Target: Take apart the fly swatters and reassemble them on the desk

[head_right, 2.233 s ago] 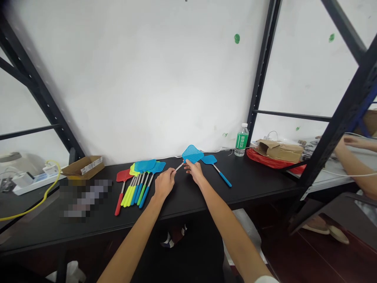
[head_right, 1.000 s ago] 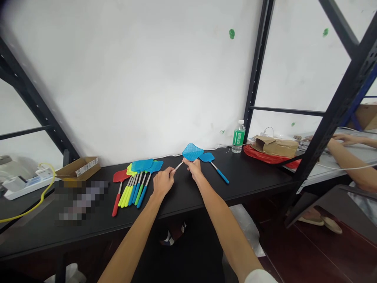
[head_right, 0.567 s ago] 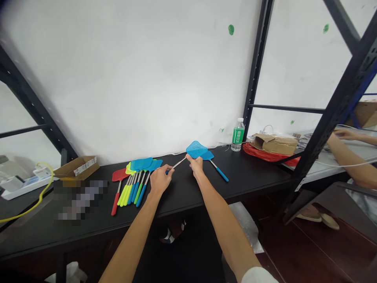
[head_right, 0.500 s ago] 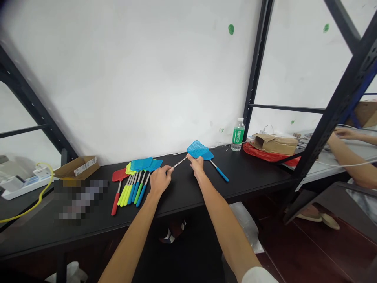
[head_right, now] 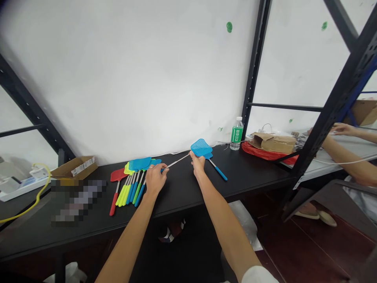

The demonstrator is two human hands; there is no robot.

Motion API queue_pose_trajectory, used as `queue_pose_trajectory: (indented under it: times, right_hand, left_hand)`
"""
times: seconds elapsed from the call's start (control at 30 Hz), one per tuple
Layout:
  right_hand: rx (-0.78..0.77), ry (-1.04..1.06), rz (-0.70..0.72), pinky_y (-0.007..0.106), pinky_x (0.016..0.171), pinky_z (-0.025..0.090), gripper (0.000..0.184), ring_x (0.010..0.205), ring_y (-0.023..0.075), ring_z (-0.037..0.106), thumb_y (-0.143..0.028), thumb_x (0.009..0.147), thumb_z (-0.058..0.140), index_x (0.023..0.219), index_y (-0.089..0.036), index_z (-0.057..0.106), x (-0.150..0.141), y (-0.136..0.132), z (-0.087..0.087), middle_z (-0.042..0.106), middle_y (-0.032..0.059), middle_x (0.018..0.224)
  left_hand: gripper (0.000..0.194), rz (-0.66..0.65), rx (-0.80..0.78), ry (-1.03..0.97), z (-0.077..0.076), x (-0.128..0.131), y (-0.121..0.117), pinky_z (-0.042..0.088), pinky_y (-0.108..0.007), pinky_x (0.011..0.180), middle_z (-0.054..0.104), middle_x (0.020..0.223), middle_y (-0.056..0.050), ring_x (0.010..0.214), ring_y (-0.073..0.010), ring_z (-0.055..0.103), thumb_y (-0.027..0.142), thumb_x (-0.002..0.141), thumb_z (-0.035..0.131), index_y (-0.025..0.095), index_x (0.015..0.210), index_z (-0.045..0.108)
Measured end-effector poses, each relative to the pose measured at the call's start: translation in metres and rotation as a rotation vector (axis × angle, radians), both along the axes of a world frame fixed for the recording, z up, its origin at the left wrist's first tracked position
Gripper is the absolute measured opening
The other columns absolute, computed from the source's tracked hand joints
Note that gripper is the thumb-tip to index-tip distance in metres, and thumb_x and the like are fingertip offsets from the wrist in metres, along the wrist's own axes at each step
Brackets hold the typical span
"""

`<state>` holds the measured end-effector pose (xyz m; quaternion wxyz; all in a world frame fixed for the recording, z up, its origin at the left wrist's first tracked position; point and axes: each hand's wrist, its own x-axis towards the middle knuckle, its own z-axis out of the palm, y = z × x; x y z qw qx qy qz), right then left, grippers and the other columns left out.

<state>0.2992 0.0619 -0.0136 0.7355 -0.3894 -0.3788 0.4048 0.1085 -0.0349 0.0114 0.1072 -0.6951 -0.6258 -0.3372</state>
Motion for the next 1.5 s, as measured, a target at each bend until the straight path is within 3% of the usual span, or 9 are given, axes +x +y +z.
queue_pose_trajectory:
  times: [0.3,0.47,0.63,0.93,1.17,1.33,1.5]
  right_hand:
    - [-0.053,-0.143,0.343,0.018,0.041,0.037,0.045,0.057,0.0095,0.054,-0.060,0.071,0.071,0.090,-0.019,0.071,-0.014,-0.010,0.001,0.073,0.0098,0.100]
    - [-0.032,-0.290,0.447,0.019,0.040,0.036,0.048,0.051,0.0100,0.054,-0.063,0.073,0.068,0.079,-0.016,0.073,-0.017,-0.010,-0.003,0.074,0.0115,0.083]
    - [-0.016,-0.236,0.351,0.019,0.039,0.033,0.053,0.050,0.0099,0.052,-0.066,0.074,0.065,0.073,-0.014,0.071,-0.018,-0.008,-0.003,0.072,0.0114,0.074]
    - [-0.046,-0.105,0.241,0.019,0.038,0.032,0.046,0.049,0.0091,0.051,-0.062,0.074,0.066,0.075,-0.015,0.070,-0.012,-0.006,-0.001,0.072,0.0092,0.075]
    - [-0.036,-0.069,0.219,0.019,0.038,0.033,0.046,0.049,0.0086,0.051,-0.062,0.073,0.066,0.075,-0.016,0.069,-0.010,-0.006,0.000,0.073,0.0089,0.079]
    - [0.019,-0.035,0.241,0.019,0.040,0.034,0.046,0.050,0.0086,0.050,-0.062,0.072,0.067,0.074,-0.016,0.067,-0.010,-0.007,0.000,0.072,0.0080,0.077]
    - [0.039,-0.024,0.252,0.020,0.041,0.034,0.044,0.050,0.0091,0.050,-0.060,0.072,0.068,0.072,-0.016,0.067,-0.011,-0.007,0.000,0.070,0.0070,0.071]
  left_hand:
    - [0.010,-0.009,0.005,0.001,-0.002,0.002,-0.003,0.040,-0.030,0.081,0.066,0.099,-0.002,0.097,-0.0209,0.057,0.027,0.091,0.054,0.026,0.099,0.060]
    - [0.012,-0.013,-0.005,0.009,-0.003,0.002,-0.002,0.040,-0.029,0.077,0.066,0.101,-0.003,0.098,-0.0209,0.058,0.029,0.091,0.055,0.026,0.101,0.062]
    - [0.023,-0.007,-0.013,0.044,-0.006,0.003,0.002,0.038,-0.033,0.079,0.070,0.101,-0.005,0.095,-0.0227,0.061,0.034,0.096,0.047,0.025,0.103,0.068]
    - [0.030,0.151,0.022,0.048,-0.008,-0.007,0.008,0.034,-0.040,0.084,0.072,0.095,-0.009,0.098,-0.0292,0.060,0.027,0.096,0.042,0.024,0.095,0.072]
    - [0.021,-0.001,0.058,0.038,-0.008,-0.005,0.006,0.034,-0.039,0.086,0.071,0.099,-0.007,0.098,-0.0271,0.060,0.029,0.094,0.048,0.023,0.096,0.068]
    - [0.022,-0.104,0.060,0.031,-0.007,-0.004,0.004,0.035,-0.036,0.086,0.071,0.094,-0.005,0.091,-0.0227,0.063,0.028,0.093,0.051,0.024,0.112,0.062]
    - [0.021,-0.121,0.047,0.060,-0.006,-0.002,0.004,0.033,-0.035,0.080,0.072,0.092,-0.005,0.087,-0.0225,0.063,0.039,0.094,0.051,0.025,0.098,0.066]
